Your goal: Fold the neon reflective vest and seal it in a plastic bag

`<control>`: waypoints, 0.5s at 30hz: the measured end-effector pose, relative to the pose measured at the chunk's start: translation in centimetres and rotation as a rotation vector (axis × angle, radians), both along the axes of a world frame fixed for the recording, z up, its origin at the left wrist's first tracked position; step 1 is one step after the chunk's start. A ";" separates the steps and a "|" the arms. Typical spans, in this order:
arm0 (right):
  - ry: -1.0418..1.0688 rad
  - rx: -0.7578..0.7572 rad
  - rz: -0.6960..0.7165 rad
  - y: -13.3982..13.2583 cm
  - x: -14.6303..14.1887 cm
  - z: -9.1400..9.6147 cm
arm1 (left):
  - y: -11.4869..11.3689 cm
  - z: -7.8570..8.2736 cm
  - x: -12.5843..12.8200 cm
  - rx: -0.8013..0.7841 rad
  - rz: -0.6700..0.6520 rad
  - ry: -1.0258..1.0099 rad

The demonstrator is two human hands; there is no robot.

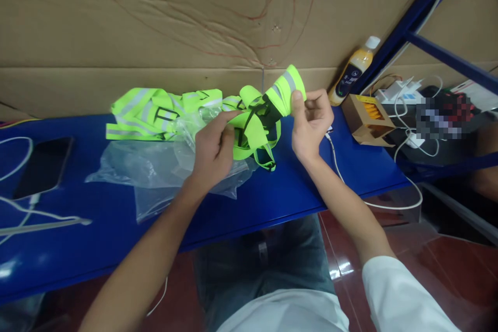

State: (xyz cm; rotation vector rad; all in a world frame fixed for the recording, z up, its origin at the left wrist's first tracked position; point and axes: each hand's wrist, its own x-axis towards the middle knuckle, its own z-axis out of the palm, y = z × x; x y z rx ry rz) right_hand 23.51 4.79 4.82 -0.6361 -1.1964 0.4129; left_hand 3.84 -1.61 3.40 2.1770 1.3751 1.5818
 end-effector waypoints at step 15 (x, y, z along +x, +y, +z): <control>-0.047 -0.009 0.111 -1.7 -0.9 0.8 | -1.0 0.1 1.9 -0.031 0.000 -0.077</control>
